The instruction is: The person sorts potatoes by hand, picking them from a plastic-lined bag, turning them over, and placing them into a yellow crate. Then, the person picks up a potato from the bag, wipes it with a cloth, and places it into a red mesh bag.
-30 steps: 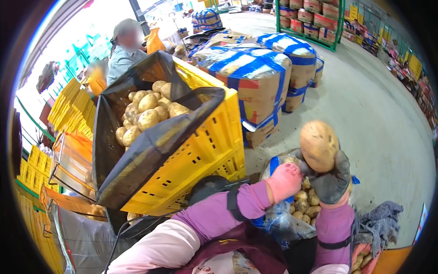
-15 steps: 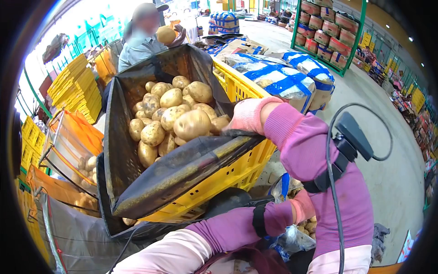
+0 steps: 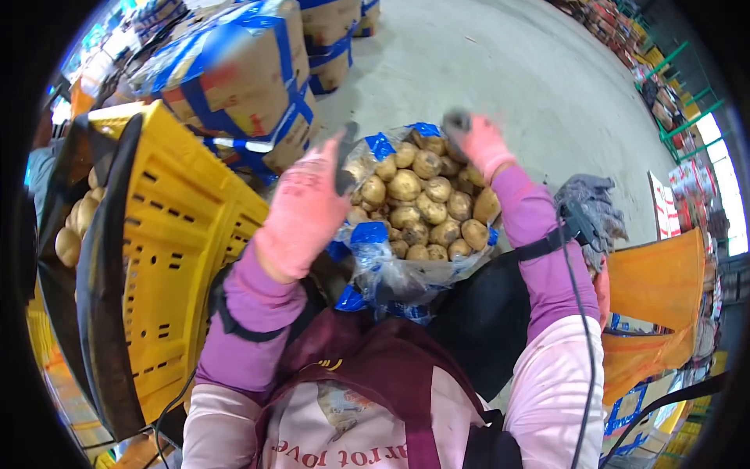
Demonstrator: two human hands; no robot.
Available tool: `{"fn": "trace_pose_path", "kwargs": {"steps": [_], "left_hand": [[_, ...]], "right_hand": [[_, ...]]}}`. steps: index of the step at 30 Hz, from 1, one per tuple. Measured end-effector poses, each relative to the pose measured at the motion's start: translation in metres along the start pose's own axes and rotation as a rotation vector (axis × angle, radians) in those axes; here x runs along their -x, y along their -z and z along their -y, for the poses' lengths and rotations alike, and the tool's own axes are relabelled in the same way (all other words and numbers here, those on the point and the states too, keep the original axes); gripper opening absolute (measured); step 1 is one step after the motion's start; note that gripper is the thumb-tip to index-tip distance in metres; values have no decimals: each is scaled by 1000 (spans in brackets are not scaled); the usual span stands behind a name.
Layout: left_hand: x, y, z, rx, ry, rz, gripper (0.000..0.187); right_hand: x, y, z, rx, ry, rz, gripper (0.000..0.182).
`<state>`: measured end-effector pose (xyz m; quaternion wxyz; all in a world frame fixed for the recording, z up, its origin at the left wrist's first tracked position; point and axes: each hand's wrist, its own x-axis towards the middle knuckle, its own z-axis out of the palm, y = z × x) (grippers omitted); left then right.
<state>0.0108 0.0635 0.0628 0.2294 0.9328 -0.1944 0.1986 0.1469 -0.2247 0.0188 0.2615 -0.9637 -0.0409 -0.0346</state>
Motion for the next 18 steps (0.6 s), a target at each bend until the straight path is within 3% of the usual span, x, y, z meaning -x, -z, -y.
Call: {"fn": "trace_pose_path", "kwargs": {"steps": [1,2,3,4,6,8,12,14,18], "left_hand": [[2,4,4,19,4,-35,68],[-1,4,4,34,13,-68,71],[-8,7,1,213,137,35,74],[-11,4,0,207,142,46,74],[-12,-2,-3,121,201,123,74],[-15,-13,-1,113,199,139,70],[-17,-27,3,87,164,103,61],[-16,-28,4,130,176,120,59],[-16,-30,11,179,188,85,58]], "right_hand": [[1,-39,-59,289,-47,-22,35],[19,-34,-53,336,-24,269,48],[24,-57,-74,415,-100,371,52],[29,-77,-82,577,-58,418,57],[39,-113,-87,632,3,347,50],[35,-149,-95,800,103,457,38],[18,-188,-97,793,-43,412,28],[13,-171,-88,794,-17,530,29],[5,-126,-78,466,-220,517,61]]}}
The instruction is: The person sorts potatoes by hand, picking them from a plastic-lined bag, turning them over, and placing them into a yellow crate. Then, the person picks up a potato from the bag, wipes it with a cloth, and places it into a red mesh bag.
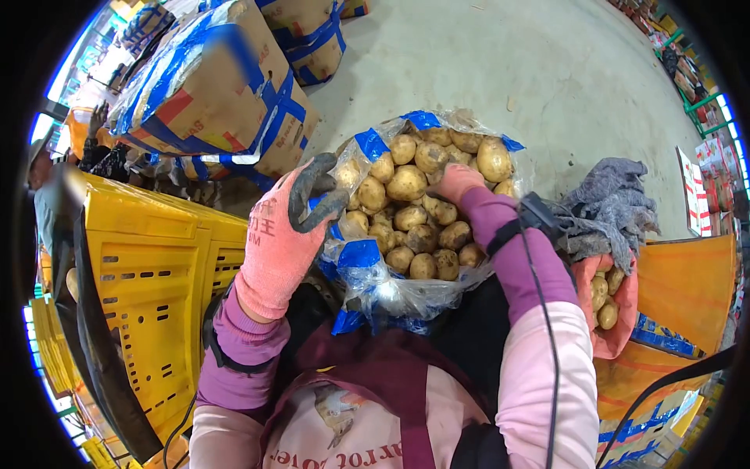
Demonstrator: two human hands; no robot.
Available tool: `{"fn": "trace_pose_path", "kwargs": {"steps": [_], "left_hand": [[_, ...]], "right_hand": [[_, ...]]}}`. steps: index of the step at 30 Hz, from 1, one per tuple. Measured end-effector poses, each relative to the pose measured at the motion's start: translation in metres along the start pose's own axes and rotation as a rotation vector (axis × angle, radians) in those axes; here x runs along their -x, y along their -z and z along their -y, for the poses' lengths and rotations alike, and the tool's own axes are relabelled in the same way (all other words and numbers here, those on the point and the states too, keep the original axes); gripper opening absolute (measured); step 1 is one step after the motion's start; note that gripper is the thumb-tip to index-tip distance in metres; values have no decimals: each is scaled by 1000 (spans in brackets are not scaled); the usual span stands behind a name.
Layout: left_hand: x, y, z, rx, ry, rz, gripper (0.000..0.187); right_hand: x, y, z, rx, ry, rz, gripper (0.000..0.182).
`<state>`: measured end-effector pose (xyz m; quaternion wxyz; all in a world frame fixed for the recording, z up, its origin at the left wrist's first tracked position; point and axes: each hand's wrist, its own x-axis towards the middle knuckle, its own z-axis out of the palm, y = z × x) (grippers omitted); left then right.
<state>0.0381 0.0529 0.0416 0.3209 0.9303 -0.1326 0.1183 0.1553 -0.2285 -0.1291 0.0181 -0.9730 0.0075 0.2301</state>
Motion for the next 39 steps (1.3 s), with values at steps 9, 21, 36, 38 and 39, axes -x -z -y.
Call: {"fn": "trace_pose_path", "kwargs": {"steps": [9,21,36,38,39], "left_hand": [[-2,2,-17,589,107,108,51],[21,-25,-33,450,-53,241,74],[8,-41,-12,887,190,415,56],[16,-49,-19,569,69,235,62],[18,-51,-18,498,34,227,65]], "right_hand": [[155,110,20,-855,977,-397,76],[206,73,42,-24,718,-764,69],[189,68,34,-91,751,-735,74],[186,57,36,-66,728,-722,74],[185,53,38,-42,705,-711,74]]}}
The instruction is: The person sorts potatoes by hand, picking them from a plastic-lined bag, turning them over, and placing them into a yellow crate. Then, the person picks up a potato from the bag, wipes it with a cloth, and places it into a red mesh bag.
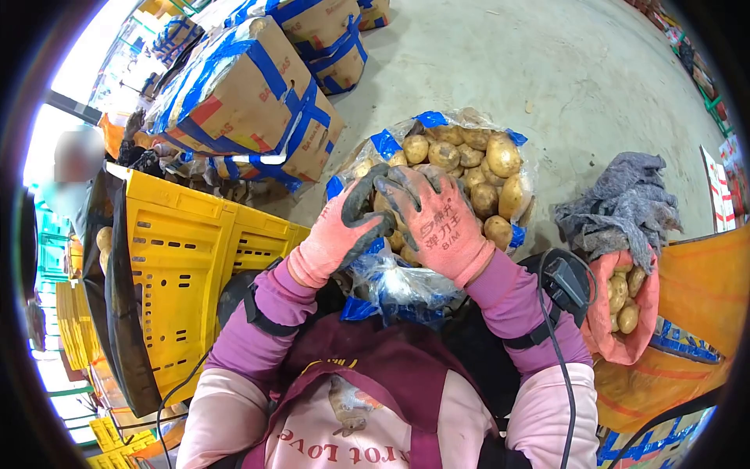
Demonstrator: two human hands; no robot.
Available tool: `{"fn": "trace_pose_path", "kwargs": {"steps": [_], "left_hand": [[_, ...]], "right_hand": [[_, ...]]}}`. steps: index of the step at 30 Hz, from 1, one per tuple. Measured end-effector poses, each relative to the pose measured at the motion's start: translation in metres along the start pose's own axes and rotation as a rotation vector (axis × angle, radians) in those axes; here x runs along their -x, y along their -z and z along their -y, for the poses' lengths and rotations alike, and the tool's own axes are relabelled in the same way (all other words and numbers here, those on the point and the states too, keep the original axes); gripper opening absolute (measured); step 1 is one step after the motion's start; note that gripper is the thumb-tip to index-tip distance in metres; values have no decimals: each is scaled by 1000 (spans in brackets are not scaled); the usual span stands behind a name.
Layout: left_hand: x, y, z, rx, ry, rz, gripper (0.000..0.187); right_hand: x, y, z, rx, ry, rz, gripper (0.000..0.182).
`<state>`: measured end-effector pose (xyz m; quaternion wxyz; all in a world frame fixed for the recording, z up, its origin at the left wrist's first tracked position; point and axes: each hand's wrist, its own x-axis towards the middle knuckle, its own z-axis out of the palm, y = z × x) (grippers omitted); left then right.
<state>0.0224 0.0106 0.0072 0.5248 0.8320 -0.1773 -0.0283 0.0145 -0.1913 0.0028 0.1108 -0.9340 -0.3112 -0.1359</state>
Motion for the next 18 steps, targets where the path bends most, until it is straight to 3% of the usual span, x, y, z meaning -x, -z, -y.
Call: {"fn": "trace_pose_path", "kwargs": {"steps": [4,7,9,11,14,15,17,18], "left_hand": [[4,-3,0,-145,-43,-88,63],[1,6,-4,-208,-90,-98,63],[-1,16,-12,210,22,28,64],[-4,12,-6,321,51,61,65],[2,0,-6,-169,-127,-100,65],[1,2,-3,-171,-126,-103,65],[-6,11,2,186,125,-14,61],[-9,19,0,215,176,42,57]], "right_hand": [[0,3,2,-13,2,-59,75],[-2,14,0,-274,-11,-142,77],[-1,16,-3,-210,5,-183,78],[-3,16,-2,-207,-1,-171,79],[-2,15,-3,-272,-4,-118,80],[-3,14,-3,-335,-12,-93,80],[-3,14,0,-275,-10,-133,81],[-2,14,1,-215,-10,-170,81]]}}
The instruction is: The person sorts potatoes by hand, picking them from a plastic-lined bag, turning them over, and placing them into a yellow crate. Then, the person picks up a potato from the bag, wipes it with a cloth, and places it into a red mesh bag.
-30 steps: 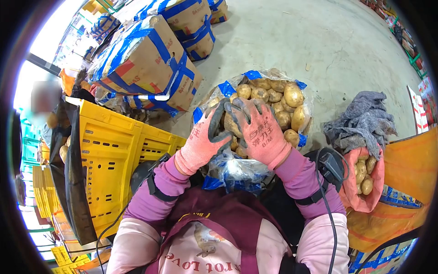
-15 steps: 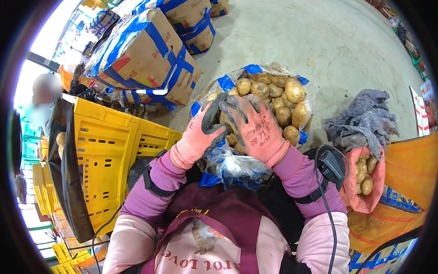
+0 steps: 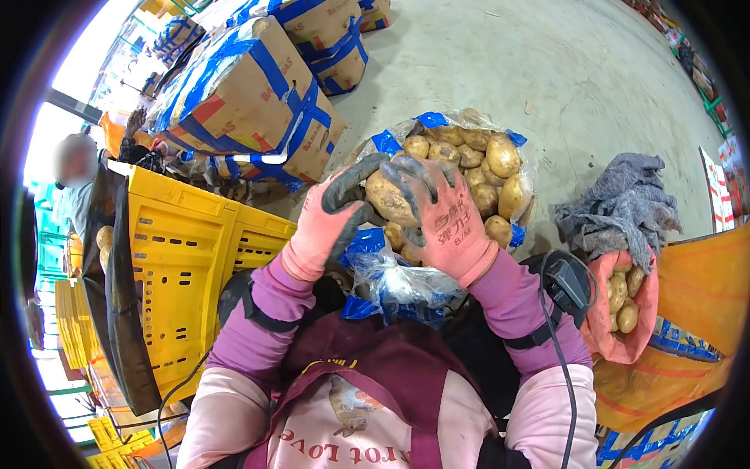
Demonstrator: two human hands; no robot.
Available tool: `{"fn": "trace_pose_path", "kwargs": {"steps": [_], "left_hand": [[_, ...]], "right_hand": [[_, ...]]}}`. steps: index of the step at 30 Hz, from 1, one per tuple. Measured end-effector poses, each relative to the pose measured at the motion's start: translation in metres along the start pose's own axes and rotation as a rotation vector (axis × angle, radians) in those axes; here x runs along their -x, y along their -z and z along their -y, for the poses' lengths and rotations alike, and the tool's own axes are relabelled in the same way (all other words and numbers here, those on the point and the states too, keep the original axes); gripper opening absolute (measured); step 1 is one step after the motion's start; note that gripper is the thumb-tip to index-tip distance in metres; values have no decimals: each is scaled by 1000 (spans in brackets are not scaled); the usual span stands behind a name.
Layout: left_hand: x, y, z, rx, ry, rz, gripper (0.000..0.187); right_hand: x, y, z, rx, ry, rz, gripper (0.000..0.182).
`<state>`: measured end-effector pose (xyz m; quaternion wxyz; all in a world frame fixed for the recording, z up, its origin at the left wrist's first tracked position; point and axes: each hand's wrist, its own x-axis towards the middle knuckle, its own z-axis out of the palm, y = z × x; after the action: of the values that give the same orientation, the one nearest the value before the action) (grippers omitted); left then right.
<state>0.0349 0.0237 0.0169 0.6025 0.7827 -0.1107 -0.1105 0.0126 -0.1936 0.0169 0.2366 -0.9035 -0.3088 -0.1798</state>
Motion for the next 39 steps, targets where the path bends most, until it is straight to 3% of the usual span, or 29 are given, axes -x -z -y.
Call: {"fn": "trace_pose_path", "kwargs": {"steps": [1,3,4,7,9,10,11,12,13,15,16,17,19,23,25,26,28,32,34,35,37,38,39], "left_hand": [[1,-2,-2,1,0,0,57],[2,-12,-5,291,-29,-9,56],[5,-17,-2,-179,-252,-151,55],[5,-14,-4,-249,-144,-145,56],[5,-8,-7,-238,-143,-171,46],[3,-2,-17,-94,-31,-134,42],[0,0,-23,52,79,-95,38],[-4,-2,-18,108,-78,-127,36],[-5,-2,-15,109,-84,-119,36],[-3,0,-15,211,-66,-123,36],[-4,4,-14,147,-71,-63,38],[-5,3,-15,147,-73,-60,38],[-2,1,-26,451,-63,3,46],[3,-8,-31,136,-122,-37,56],[3,-9,-25,-107,-116,-4,65],[4,-9,-24,-85,-150,22,71],[4,-4,-14,-208,-176,33,74],[8,-4,-14,-322,-266,53,74],[9,-8,-12,-355,-331,33,70],[8,-11,-10,-438,-373,-37,66],[5,-12,-9,-524,-417,-104,62],[4,-12,-9,-427,-355,-100,59],[3,-12,-9,-329,-290,-99,56]], "right_hand": [[-1,2,1,0,0,1,81],[-5,7,5,90,-7,93,81],[-3,3,5,90,-8,94,81],[1,-9,3,153,-11,83,82],[-6,-6,-4,-321,-39,-53,76],[-7,-6,-5,-318,-40,-54,76],[-7,-4,-7,-833,-231,23,69],[-6,-2,-9,-1345,-426,102,64],[-6,-2,-12,-1338,-427,95,64],[-2,-12,-22,-2265,-663,217,54],[1,-19,-23,-2427,-608,173,50],[5,-22,-26,-2426,-606,169,50],[3,-21,-22,-2461,-674,99,49],[3,-21,-20,-2448,-701,143,49],[8,-20,-19,-1996,-665,152,48],[15,-26,-24,-2001,-664,157,48],[24,-36,-29,-977,-127,-10,47],[25,-25,-12,-1110,-177,-26,46],[25,-25,-7,-1477,-307,-105,44],[24,-20,-8,-1480,-307,-104,44],[11,3,-7,-1804,-932,226,41],[14,-3,-6,-1804,-932,227,41],[18,-13,-3,-1449,-482,14,40]]}}
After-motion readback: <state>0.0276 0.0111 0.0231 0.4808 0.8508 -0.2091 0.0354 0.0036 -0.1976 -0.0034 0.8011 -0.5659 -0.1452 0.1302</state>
